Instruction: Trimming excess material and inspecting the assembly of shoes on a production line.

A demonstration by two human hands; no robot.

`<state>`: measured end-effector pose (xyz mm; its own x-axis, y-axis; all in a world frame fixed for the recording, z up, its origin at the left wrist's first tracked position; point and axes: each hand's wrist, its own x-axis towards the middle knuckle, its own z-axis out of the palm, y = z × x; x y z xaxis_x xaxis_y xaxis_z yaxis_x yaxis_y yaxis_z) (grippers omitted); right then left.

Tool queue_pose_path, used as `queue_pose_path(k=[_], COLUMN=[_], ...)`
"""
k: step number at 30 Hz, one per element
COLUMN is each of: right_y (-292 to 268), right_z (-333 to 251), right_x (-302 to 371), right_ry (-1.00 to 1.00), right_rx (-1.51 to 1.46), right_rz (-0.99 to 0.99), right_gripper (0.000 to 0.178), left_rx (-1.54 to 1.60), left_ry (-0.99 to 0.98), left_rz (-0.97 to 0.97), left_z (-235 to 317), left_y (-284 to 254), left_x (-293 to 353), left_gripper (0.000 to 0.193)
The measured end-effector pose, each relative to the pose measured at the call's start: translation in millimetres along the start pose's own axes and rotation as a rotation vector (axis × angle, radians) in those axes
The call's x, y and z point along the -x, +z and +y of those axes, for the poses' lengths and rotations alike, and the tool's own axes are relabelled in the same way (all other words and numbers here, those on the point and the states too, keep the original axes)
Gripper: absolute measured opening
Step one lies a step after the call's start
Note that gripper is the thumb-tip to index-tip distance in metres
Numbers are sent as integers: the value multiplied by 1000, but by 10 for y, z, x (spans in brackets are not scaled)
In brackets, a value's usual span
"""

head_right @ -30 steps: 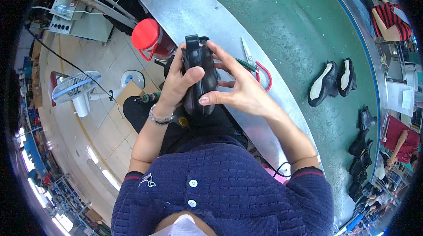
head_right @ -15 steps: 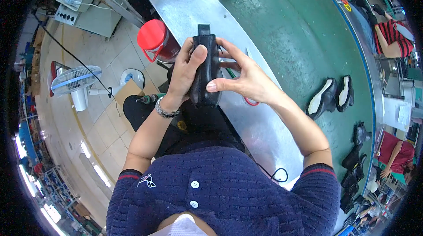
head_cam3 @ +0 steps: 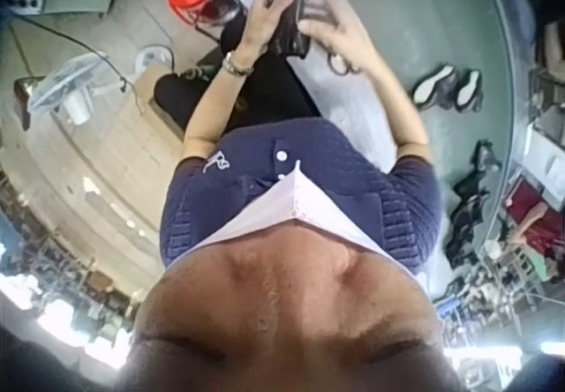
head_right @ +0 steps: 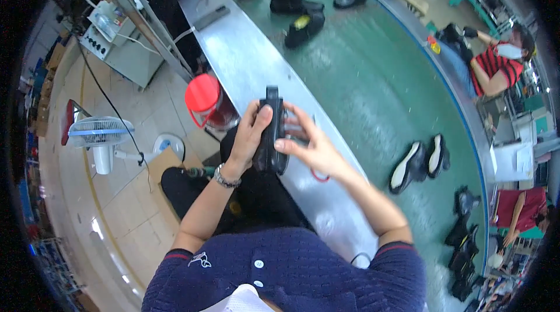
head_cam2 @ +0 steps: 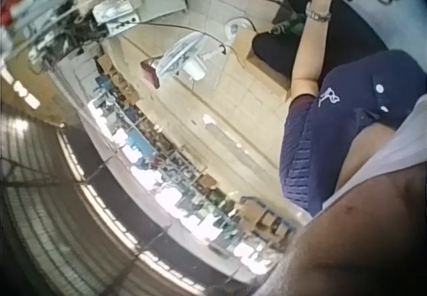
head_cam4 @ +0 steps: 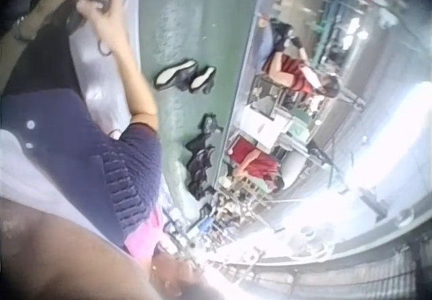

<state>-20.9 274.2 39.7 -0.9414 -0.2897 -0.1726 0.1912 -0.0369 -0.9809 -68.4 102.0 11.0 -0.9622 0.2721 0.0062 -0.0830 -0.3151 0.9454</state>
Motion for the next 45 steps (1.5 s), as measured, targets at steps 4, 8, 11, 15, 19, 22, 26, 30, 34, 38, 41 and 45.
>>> queue_pose_path(k=[4,8,11,15,19,22,26,30,34,38,41,45], right_y=[63,176,208,194,245,332,333,-15,-650,-1266,-1345,-1197], right_z=[556,1116,1345,1457,1451,1373,1190,1037,936,823,811,712], right_x=[129,232,210,68,81,277,634,672,424,189,27,-555], right_ry=[-127,-7,20,-39,-147,-187,35,-143,-20,-58,104,-69], right_rx=[-210,255,409,568,336,287,-239,-411,-230,108,655,661], right_rz=[24,30,90,89,-1,-54,126,535,1074,1204,1036,620], right_gripper=[96,104,104,89,68,66,64,62,86,51,52,41], left_rx=[262,351,518,491,262,245,76,31,32,83,42,122], left_ry=[-202,-117,-139,-57,-87,-225,-70,-116,-153,-190,-224,-320], left_rz=[-156,-120,-135,-249,-272,-239,-278,-206,-114,115,274,319], left_z=[-11,-131,-198,-178,-46,106,242,228,154,118,49,-81], left_y=[-202,-331,-381,-327,-124,-44,-77,-225,-541,-1038,-1307,-1351], left_x=[-7,32,74,271,400,357,268,278,475,828,1057,1201], left_gripper=[45,48,46,50,44,48,54,47,44,38,32,30])
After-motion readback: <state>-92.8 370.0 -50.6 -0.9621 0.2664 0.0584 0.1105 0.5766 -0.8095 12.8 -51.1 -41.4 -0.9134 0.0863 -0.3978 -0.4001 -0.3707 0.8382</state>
